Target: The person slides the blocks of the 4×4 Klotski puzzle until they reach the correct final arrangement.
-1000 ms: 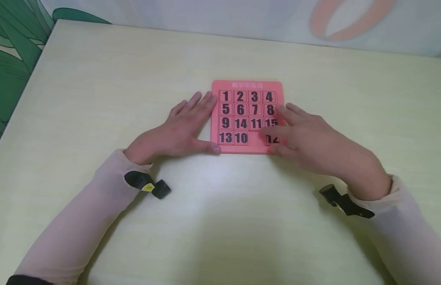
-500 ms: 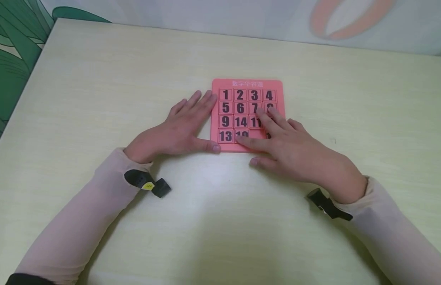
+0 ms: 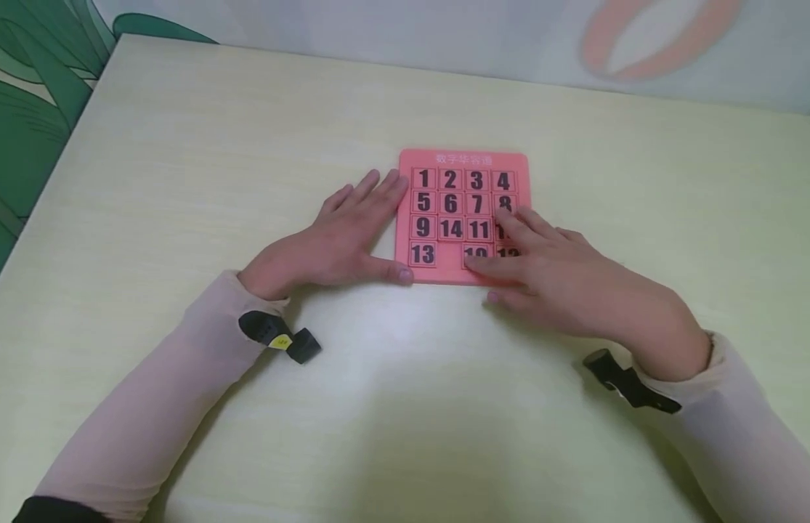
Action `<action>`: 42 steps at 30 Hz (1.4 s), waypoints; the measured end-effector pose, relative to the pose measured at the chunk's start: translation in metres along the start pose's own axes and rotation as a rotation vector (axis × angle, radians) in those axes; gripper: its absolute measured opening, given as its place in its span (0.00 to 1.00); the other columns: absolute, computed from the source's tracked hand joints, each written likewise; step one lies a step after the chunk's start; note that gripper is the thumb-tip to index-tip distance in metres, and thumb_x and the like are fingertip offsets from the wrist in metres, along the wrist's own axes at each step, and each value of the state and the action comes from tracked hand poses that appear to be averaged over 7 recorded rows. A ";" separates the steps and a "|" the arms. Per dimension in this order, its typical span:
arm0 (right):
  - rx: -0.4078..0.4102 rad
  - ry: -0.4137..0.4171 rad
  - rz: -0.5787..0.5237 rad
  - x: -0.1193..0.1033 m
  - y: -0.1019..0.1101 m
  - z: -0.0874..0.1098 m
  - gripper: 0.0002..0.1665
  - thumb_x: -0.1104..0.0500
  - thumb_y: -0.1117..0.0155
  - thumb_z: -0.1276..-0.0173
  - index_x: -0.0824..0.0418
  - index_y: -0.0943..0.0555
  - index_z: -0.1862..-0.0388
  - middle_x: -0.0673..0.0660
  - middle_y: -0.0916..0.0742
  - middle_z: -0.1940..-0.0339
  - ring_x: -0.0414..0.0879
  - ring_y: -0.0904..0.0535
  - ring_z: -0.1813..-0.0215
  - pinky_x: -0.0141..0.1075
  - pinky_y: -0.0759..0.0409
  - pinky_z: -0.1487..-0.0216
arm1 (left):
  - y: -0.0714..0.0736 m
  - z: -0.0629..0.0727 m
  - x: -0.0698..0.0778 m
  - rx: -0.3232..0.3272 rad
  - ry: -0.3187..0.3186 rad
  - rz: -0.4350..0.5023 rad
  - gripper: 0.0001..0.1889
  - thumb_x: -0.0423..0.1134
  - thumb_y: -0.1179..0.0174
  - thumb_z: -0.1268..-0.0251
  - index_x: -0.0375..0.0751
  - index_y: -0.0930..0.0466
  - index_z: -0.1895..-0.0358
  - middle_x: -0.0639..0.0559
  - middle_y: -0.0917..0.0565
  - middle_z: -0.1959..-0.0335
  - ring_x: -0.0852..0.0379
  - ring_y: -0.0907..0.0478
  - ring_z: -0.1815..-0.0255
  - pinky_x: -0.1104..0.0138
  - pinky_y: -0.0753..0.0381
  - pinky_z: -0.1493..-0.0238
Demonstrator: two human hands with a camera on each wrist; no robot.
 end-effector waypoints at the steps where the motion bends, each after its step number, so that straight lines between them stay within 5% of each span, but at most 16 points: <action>1: 0.005 0.001 0.002 0.001 0.001 0.002 0.29 0.47 0.37 0.25 0.45 0.26 0.26 0.67 0.47 0.18 0.66 0.61 0.19 0.69 0.46 0.30 | 0.000 -0.001 0.001 -0.001 -0.002 -0.003 0.63 0.71 0.39 0.40 0.46 0.72 0.18 0.53 0.71 0.17 0.54 0.81 0.20 0.54 0.74 0.23; 6: 0.077 0.028 0.000 0.000 0.005 0.001 0.27 0.50 0.36 0.26 0.54 0.22 0.30 0.66 0.39 0.20 0.66 0.54 0.19 0.67 0.43 0.30 | 0.000 -0.004 0.004 -0.005 -0.006 -0.014 0.63 0.71 0.39 0.40 0.46 0.71 0.18 0.53 0.71 0.17 0.54 0.81 0.20 0.54 0.74 0.23; 14: 0.022 0.048 -0.032 -0.023 -0.013 -0.017 0.43 0.40 0.41 0.25 0.47 0.43 0.17 0.56 0.44 0.17 0.61 0.64 0.18 0.66 0.58 0.26 | 0.001 -0.001 0.002 -0.012 0.005 -0.026 0.62 0.72 0.40 0.39 0.46 0.72 0.18 0.52 0.71 0.17 0.53 0.80 0.20 0.53 0.73 0.23; 21: 0.033 0.145 -0.046 -0.039 -0.009 -0.001 0.37 0.45 0.40 0.24 0.48 0.37 0.19 0.58 0.40 0.18 0.60 0.59 0.18 0.63 0.56 0.24 | 0.001 -0.002 0.003 -0.006 -0.006 -0.019 0.62 0.72 0.41 0.40 0.46 0.72 0.18 0.52 0.71 0.17 0.54 0.81 0.20 0.53 0.73 0.23; 25: 0.092 0.098 -0.052 -0.031 -0.002 -0.008 0.38 0.46 0.41 0.23 0.48 0.39 0.18 0.59 0.45 0.17 0.60 0.61 0.18 0.64 0.55 0.25 | 0.002 -0.001 0.003 -0.004 -0.005 -0.025 0.62 0.72 0.41 0.40 0.46 0.72 0.18 0.52 0.71 0.17 0.54 0.81 0.20 0.53 0.73 0.23; 30: 0.065 0.041 -0.019 -0.025 -0.008 -0.018 0.43 0.42 0.39 0.26 0.47 0.42 0.17 0.58 0.45 0.17 0.61 0.63 0.18 0.64 0.58 0.25 | 0.003 0.001 0.002 -0.008 0.001 -0.034 0.62 0.72 0.41 0.39 0.46 0.72 0.18 0.52 0.71 0.17 0.54 0.81 0.20 0.53 0.73 0.23; 38: 0.032 0.104 0.000 -0.031 -0.003 0.003 0.38 0.42 0.40 0.24 0.48 0.36 0.20 0.59 0.34 0.21 0.63 0.52 0.19 0.65 0.52 0.26 | 0.002 -0.001 0.006 -0.001 -0.015 -0.017 0.62 0.72 0.41 0.39 0.46 0.72 0.18 0.52 0.71 0.17 0.54 0.81 0.20 0.53 0.74 0.23; 42: 0.080 0.027 0.020 -0.024 0.000 0.001 0.38 0.45 0.40 0.23 0.52 0.37 0.19 0.66 0.36 0.21 0.66 0.52 0.20 0.66 0.50 0.28 | 0.001 -0.003 0.009 -0.003 -0.022 -0.019 0.62 0.72 0.41 0.39 0.45 0.72 0.18 0.52 0.71 0.17 0.54 0.81 0.20 0.54 0.74 0.23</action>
Point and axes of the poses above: each hand's wrist, its own z-axis away from the middle knuckle, its own y-axis out of the back of the hand, x = y × z, the point moved 8 cm from there along -z, towards the middle knuckle
